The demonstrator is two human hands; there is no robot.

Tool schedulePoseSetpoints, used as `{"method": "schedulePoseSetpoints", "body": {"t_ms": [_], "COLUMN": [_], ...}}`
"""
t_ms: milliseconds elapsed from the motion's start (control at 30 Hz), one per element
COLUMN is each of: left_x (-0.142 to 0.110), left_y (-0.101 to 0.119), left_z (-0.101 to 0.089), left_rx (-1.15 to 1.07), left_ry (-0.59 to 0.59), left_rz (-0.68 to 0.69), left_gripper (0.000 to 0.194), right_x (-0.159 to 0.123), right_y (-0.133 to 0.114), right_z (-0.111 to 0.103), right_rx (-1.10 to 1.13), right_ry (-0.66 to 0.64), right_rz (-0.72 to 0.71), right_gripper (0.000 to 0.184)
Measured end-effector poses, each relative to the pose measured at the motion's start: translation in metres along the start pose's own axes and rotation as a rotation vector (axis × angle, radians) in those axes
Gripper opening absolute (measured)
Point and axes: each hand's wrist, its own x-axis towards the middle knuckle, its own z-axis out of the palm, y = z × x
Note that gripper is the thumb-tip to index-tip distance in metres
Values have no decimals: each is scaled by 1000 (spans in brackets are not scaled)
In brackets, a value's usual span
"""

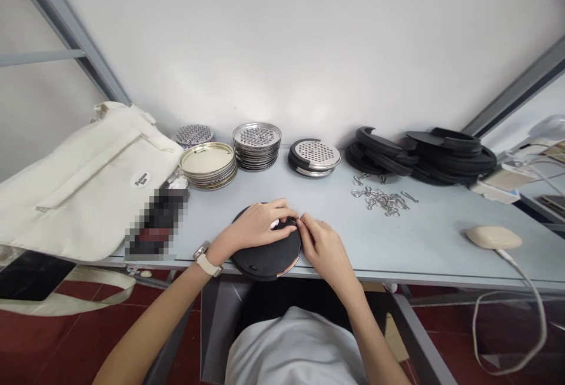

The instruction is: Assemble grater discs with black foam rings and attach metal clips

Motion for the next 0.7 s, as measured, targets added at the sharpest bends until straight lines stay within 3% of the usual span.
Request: {"method": "schedulePoseSetpoints", "body": {"t_ms": [700], "left_x": [0], "left_y": [-1], "left_z": [0], "left_rx": [-10], "left_ry": [-7], "left_rz": [6], "left_gripper": [29], "right_x": [0], "right_y": [-1], "right_z": [0], "right_rx": [-2], "right_ry": [-1], "right_rz": [-7], "right_gripper": [23]}}
